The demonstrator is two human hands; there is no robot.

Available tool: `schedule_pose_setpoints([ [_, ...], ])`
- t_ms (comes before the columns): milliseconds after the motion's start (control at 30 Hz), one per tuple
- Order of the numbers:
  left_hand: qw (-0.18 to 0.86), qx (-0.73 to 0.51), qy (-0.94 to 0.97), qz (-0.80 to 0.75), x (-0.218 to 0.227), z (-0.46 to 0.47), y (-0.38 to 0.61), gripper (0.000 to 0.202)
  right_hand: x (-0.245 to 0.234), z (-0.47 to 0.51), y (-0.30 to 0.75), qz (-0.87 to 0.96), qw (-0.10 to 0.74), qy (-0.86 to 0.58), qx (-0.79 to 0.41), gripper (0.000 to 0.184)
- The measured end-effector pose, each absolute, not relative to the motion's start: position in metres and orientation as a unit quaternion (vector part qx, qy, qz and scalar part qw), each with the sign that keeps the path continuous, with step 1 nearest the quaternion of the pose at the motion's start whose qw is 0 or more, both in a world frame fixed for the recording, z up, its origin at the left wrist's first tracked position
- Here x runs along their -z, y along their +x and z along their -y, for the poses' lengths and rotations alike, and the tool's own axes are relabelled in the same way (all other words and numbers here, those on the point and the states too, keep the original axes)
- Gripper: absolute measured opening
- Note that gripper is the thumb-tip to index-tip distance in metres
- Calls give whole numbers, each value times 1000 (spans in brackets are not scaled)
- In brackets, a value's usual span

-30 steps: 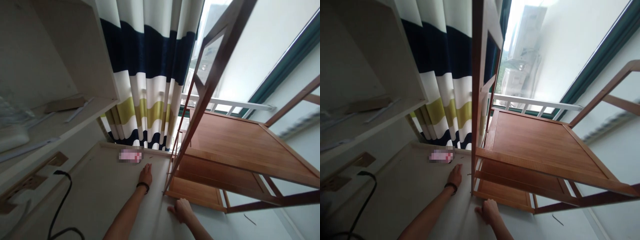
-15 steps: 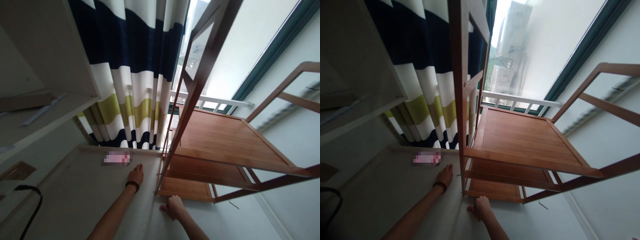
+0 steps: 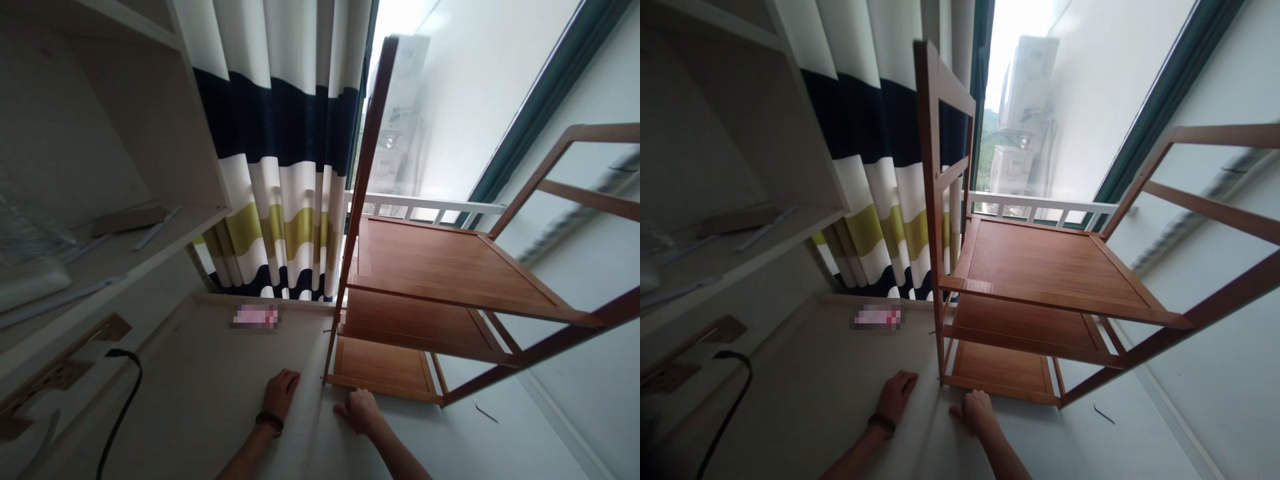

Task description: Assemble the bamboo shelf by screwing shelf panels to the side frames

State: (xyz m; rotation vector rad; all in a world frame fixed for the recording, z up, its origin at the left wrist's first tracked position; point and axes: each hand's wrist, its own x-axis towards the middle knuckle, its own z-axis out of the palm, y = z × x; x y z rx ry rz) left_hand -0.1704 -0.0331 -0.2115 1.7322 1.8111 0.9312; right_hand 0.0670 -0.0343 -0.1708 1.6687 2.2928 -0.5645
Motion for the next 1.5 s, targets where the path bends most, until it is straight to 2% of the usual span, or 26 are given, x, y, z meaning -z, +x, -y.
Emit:
schedule_pose_setpoints([
  [133,271,-369,597,-659,182,13,-170,17,170,43,70,-787,119,579,180,49],
  [267,299,-400,588,-636,121,-7,-166,30,169,49,73,-786,110,579,187,45],
  [367,373,-480,597,-524,58,-6,-155,36,168,50,75,-783,113,580,193,44],
  [467,398,-515,643,-403,5,4,-141,36,169,49,76,-783,116,579,197,44],
  [600,391,-511,659,-390,-19,12,-127,29,168,49,76,-783,118,578,199,45],
  [933,366,-559,606,-432,-8,4,-114,22,170,49,77,-785,114,578,194,47],
  [1100,286,-566,622,-459,-7,-4,-133,19,168,49,77,-784,117,579,193,47],
  [1200,287,-514,618,-522,29,-1,-140,27,166,49,77,-784,115,578,195,47],
  [1300,369,-342,646,-574,90,7,-135,28,165,48,77,-786,113,575,197,46],
  [1400,383,-298,626,-611,147,15,-127,31,166,47,77,-785,113,576,198,46],
  [1500,386,-272,613,-633,180,18,-122,32,167,48,77,-783,114,579,200,46],
])
